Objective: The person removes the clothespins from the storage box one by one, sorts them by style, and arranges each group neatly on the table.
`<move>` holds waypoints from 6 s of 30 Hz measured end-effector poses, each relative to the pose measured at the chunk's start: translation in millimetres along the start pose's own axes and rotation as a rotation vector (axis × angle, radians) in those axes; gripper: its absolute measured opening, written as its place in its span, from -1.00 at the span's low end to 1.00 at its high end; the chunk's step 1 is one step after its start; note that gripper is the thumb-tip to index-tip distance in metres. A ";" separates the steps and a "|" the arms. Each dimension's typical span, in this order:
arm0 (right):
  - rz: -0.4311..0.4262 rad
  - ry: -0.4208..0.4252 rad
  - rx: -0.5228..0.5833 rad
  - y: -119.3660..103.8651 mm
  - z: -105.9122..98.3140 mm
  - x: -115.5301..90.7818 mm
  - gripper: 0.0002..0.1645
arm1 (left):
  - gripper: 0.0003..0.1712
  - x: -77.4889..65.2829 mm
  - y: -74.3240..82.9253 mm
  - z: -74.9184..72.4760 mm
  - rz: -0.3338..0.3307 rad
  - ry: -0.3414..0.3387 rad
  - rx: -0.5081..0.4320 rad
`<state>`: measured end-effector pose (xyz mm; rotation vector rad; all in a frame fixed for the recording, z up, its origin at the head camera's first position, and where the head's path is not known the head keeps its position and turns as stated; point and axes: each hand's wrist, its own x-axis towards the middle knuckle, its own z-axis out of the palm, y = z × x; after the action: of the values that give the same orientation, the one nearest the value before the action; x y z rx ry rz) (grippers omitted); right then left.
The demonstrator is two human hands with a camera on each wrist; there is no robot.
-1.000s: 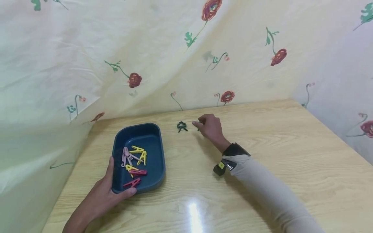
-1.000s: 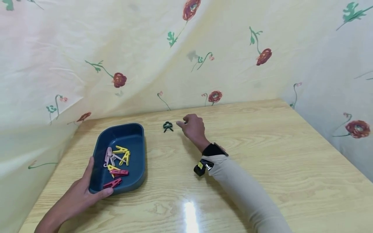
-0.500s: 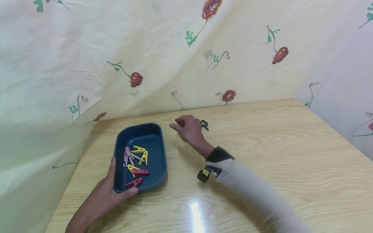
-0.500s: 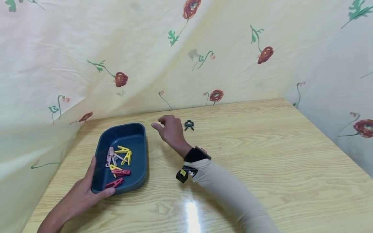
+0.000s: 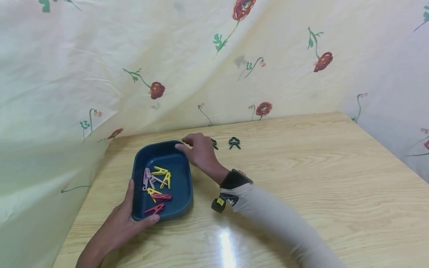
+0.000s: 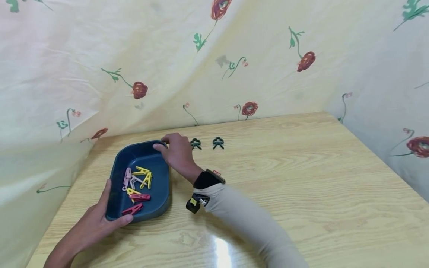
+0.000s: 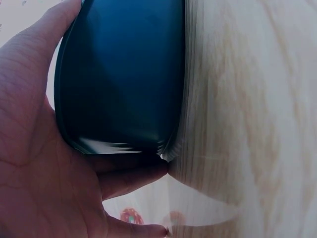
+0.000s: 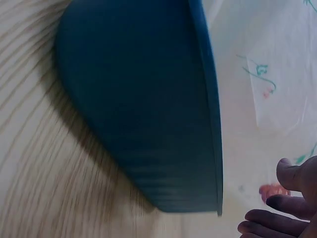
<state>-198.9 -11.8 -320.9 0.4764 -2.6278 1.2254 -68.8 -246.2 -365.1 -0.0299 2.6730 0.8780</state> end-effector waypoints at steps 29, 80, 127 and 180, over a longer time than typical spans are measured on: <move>0.019 -0.259 -0.119 -47.8 70.4 -6.7 -0.66 | 0.47 1.6 -3.0 0.8 0.068 0.035 -0.016; 0.031 -0.184 -0.447 -59.6 99.4 6.2 -0.73 | 0.42 2.7 -2.5 -5.2 0.143 0.074 -0.023; 0.015 0.271 -0.159 20.8 14.1 1.1 -0.75 | 0.44 0.7 0.5 -1.4 0.144 0.075 -0.023; 0.221 0.128 -0.232 87.1 -10.8 -33.0 -0.58 | 0.45 1.0 -3.2 -8.0 0.116 0.053 -0.003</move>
<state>-200.1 55.8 -385.9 0.0669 -2.7190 0.9512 -71.8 -253.4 -361.2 0.1034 2.7461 0.9291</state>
